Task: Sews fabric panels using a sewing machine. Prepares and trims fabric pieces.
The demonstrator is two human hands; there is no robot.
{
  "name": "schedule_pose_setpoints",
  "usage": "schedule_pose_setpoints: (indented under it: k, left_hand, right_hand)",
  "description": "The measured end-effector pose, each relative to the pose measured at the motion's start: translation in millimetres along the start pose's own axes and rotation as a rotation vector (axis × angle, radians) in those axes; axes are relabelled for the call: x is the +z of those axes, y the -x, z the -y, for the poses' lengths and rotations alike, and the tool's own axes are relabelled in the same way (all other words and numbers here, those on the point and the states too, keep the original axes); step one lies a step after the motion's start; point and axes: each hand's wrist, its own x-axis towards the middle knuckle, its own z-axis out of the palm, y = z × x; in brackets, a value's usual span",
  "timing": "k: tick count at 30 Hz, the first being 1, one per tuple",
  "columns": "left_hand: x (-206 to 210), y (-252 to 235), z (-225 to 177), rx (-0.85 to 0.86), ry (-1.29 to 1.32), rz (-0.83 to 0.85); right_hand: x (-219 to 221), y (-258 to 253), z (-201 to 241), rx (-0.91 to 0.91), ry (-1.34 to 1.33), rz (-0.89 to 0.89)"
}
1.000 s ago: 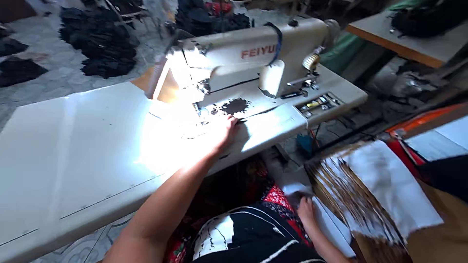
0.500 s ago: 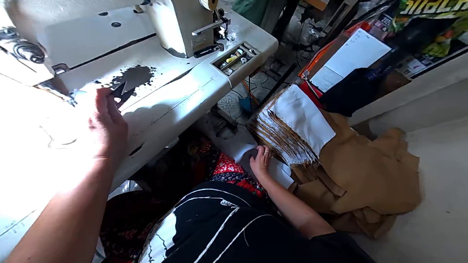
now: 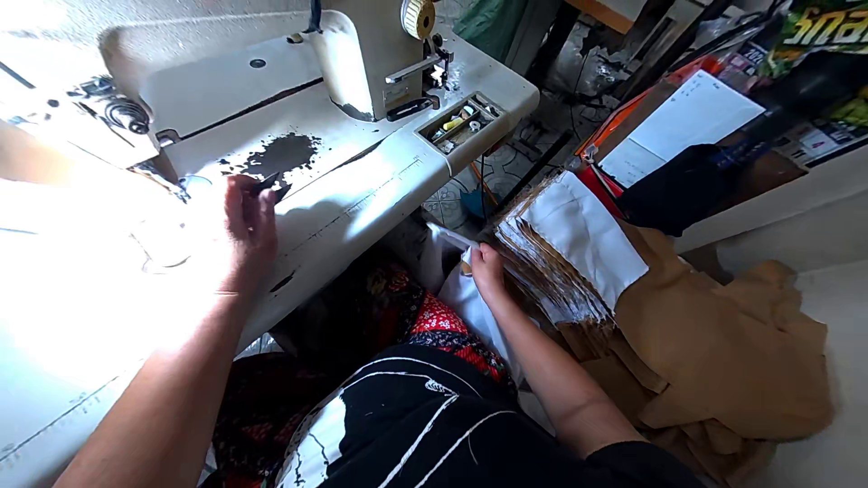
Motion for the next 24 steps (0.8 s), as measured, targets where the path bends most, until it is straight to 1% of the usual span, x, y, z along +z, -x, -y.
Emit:
schedule_pose_setpoints:
  k: [2, 4, 5, 7, 9, 11, 12, 13, 14, 16, 17, 19, 21, 24]
  left_hand:
    - [-2.2, 0.6, -5.9, 0.003, 0.095, 0.027]
    - [-4.1, 5.2, -25.0, -0.044, 0.219, 0.091]
    - [-4.2, 7.7, -39.6, -0.057, 0.302, 0.142]
    - [-3.4, 11.9, -67.9, -0.069, 0.462, 0.252]
    - [-2.3, 13.2, -85.4, -0.124, 0.632, 0.342]
    - [0.6, 12.0, -93.8, -0.171, 0.799, 0.329]
    - [2.5, 11.0, -93.9, -0.188, 0.82, 0.282]
    - [2.4, 8.2, -90.5, -0.187, 0.78, 0.229]
    - [0.8, 2.4, -85.8, -0.141, 0.689, 0.163]
    - [-10.4, -15.3, -84.0, -0.018, 0.46, 0.043]
    - [-16.8, -25.2, -86.2, 0.007, 0.36, -0.008]
    - [-20.6, -40.2, -82.1, 0.036, 0.249, -0.106]
    - [-20.7, -49.4, -79.5, 0.05, 0.226, -0.184]
    - [-24.1, -56.5, -80.9, 0.029, 0.175, -0.243]
  right_hand:
    - [-2.0, -3.3, 36.3, -0.155, -0.134, -0.069]
    - [-5.6, -3.4, 77.3, -0.328, -0.247, -0.067]
    - [-7.5, -0.4, 99.1, -0.403, -0.304, -0.038]
    - [-9.2, 10.6, 140.3, -0.505, -0.471, 0.071]
    - [-11.2, 23.1, 173.8, -0.554, -0.678, 0.223]
    - [-15.9, 32.3, 198.0, -0.572, -0.799, 0.348]
    - [-17.5, 34.4, 206.8, -0.59, -0.815, 0.358]
    - [-18.5, 34.4, 212.7, -0.63, -0.808, 0.344]
    - [-18.2, 32.0, 215.1, -0.697, -0.791, 0.32]
    - [-17.9, 25.5, 216.4, -0.85, -0.676, 0.228]
    - [-19.3, 23.6, 216.5, -0.897, -0.6, 0.213]
    - [-21.6, 25.3, 215.8, -0.923, -0.474, 0.233]
    - [-20.6, 32.8, 212.9, -0.905, -0.399, 0.232]
    - [-17.4, 44.7, 203.9, -0.894, -0.412, 0.145]
